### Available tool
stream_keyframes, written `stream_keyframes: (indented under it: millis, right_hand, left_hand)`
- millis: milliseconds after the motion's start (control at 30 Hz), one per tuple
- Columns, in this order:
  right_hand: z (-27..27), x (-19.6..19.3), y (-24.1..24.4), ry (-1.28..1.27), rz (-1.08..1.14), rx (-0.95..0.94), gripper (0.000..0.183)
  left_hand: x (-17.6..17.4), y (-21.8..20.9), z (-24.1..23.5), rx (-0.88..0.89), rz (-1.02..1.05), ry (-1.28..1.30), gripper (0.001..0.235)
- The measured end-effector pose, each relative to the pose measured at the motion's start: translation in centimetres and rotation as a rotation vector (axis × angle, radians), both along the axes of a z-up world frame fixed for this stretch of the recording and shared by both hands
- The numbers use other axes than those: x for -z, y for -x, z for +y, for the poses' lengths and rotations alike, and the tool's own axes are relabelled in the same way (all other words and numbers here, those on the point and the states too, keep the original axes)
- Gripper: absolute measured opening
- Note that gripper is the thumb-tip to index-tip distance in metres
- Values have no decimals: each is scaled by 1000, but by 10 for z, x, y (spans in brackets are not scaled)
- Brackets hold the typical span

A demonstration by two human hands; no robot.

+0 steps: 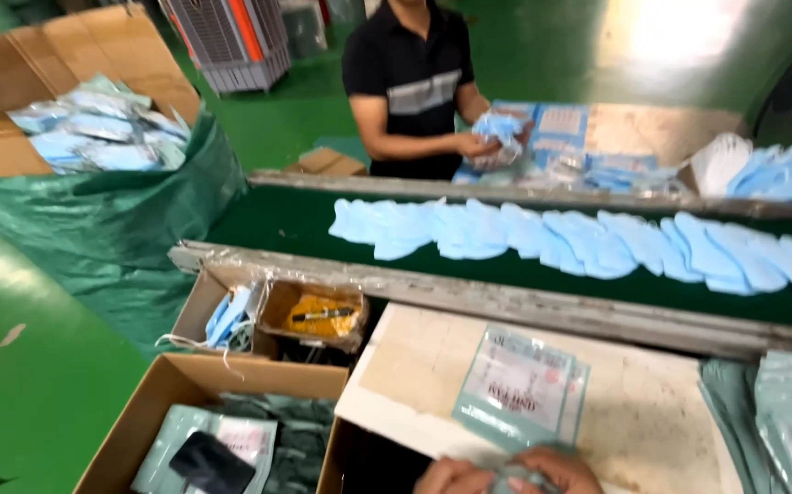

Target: The person picks up face masks from a conveyor belt, folds them, and inserts them into plastic packaging sleeves.

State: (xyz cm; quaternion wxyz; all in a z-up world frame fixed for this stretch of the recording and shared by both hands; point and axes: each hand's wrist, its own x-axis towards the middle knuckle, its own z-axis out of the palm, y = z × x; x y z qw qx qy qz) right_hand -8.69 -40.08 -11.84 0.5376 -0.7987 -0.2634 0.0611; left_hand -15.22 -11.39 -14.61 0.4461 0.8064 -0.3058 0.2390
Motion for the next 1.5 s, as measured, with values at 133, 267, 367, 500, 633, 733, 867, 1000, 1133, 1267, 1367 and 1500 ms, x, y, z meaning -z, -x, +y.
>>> stream_keyframes:
  millis: [133, 267, 367, 500, 633, 733, 867, 1000, 1133, 1267, 1367, 1500]
  right_hand:
    - [35, -121, 50, -278, 190, 154, 15]
    - [47, -204, 65, -312, 402, 103, 18]
    - [45, -208, 74, -263, 345, 47, 16]
    - [39, -191, 70, -161, 162, 41, 19]
    - [37, -180, 67, -182, 266, 87, 17]
    - [37, -182, 65, -187, 240, 127, 20]
    - [39, -177, 62, -183, 190, 103, 15]
    - [33, -156, 58, -136, 246, 121, 17]
    - [31, -153, 55, -168, 312, 169, 17]
    - [24, -127, 49, -138, 156, 124, 11]
    - [13, -114, 42, -133, 179, 97, 11]
    - [-8, -114, 37, -95, 111, 137, 12]
  left_hand:
    - [-241, 0, 1, -3, 20, -167, 50]
    - [-289, 4, -1, 109, 178, -267, 51]
    - [-267, 11, 0, 148, 258, -251, 27]
    - [-259, 7, -3, 185, 293, -197, 10]
    - [-277, 1, -6, 223, 351, -178, 12]
    - [-280, -1, -5, 215, 356, -201, 15]
    - [-260, -2, -3, 242, 373, -247, 9]
    - [-272, -6, -5, 263, 379, -213, 9]
    - [-270, -8, -7, 253, 358, -188, 24]
    - [-227, -13, -6, 270, 262, -257, 15]
    - [-259, -16, -9, 259, 280, -253, 20]
    - [-247, -27, 2, 300, 315, -284, 20]
